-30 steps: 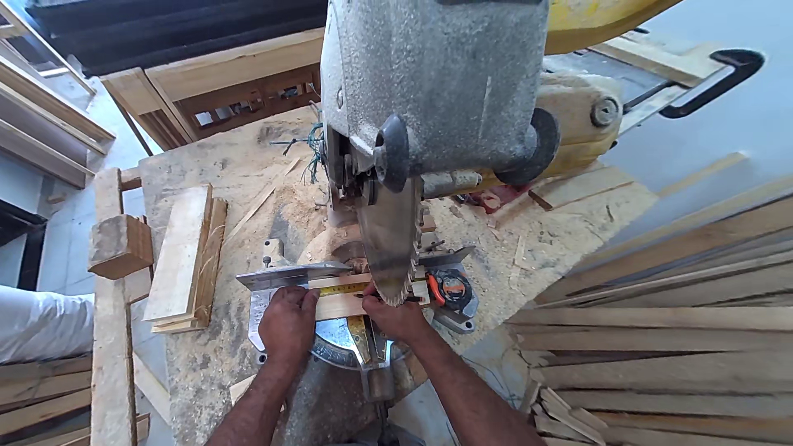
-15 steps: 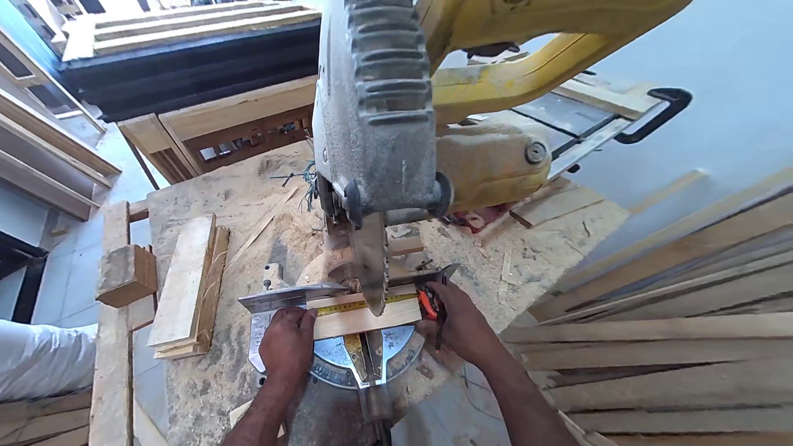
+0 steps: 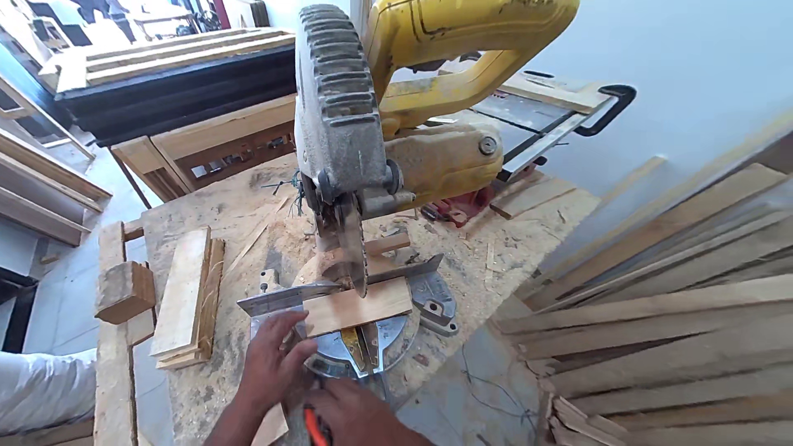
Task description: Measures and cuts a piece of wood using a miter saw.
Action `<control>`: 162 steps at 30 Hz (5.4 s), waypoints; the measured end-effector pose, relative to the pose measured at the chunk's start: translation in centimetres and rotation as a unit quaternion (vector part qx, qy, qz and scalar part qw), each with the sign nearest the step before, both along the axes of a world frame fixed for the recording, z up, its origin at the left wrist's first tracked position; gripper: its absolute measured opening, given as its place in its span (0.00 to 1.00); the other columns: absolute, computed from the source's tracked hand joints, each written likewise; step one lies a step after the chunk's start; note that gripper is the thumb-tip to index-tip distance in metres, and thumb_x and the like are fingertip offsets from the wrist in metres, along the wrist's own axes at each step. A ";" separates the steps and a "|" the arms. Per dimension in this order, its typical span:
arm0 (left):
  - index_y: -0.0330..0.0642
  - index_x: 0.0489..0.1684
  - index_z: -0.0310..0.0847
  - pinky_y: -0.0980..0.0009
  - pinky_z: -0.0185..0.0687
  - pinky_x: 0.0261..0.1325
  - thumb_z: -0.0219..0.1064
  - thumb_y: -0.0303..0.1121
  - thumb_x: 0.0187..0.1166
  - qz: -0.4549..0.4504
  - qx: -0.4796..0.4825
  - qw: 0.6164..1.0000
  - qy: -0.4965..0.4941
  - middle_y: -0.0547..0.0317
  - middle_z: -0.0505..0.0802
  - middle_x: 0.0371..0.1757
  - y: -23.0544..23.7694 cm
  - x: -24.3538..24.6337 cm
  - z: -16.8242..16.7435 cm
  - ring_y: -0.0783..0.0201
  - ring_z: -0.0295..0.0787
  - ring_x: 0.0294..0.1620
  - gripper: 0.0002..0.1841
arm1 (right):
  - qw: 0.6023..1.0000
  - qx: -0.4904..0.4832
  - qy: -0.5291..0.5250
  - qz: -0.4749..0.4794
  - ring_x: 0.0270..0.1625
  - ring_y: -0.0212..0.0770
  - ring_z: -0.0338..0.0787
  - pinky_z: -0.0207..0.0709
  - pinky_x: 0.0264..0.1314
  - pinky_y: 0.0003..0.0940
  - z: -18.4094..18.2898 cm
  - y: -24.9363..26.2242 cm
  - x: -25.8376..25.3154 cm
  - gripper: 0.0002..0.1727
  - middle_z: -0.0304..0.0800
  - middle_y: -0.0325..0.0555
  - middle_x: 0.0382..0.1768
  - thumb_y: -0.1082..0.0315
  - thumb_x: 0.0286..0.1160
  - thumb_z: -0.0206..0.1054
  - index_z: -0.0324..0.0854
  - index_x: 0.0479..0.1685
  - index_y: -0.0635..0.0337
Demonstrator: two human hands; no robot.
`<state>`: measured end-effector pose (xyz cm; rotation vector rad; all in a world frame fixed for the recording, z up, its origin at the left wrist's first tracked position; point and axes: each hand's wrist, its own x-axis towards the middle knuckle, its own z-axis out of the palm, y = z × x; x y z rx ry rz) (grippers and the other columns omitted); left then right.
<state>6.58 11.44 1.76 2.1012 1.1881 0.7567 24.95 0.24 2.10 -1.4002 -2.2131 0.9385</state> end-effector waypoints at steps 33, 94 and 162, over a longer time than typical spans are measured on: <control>0.66 0.68 0.89 0.51 0.76 0.78 0.53 0.73 0.79 0.040 0.165 0.971 0.169 0.70 0.91 0.72 2.9 1.1 -8.5 0.56 0.83 0.76 0.32 | 0.909 0.164 -0.379 -0.056 0.24 0.22 0.84 0.83 0.21 0.31 30.6 6.2 13.6 0.28 0.83 0.18 0.24 0.25 0.50 0.75 0.83 0.43 0.30; 0.71 0.68 0.88 0.50 0.78 0.73 0.53 0.74 0.78 0.040 0.181 0.968 0.169 0.74 0.90 0.73 3.3 1.2 -9.2 0.55 0.84 0.74 0.31 | 0.851 0.342 -0.390 -0.088 0.20 0.44 0.83 0.72 0.16 0.42 18.1 -1.2 12.7 0.19 0.77 0.40 0.18 0.45 0.55 0.69 0.80 0.27 0.52; 0.47 0.72 0.78 0.57 0.90 0.64 0.75 0.70 0.61 0.166 -0.374 0.762 -0.501 0.56 0.96 0.56 -25.9 -19.0 -4.5 0.59 0.94 0.57 0.44 | 0.990 0.001 -0.142 0.000 0.74 0.73 0.80 0.76 0.70 0.71 -9.2 -0.7 -8.6 0.36 0.77 0.67 0.77 0.58 0.64 0.80 0.78 0.78 0.55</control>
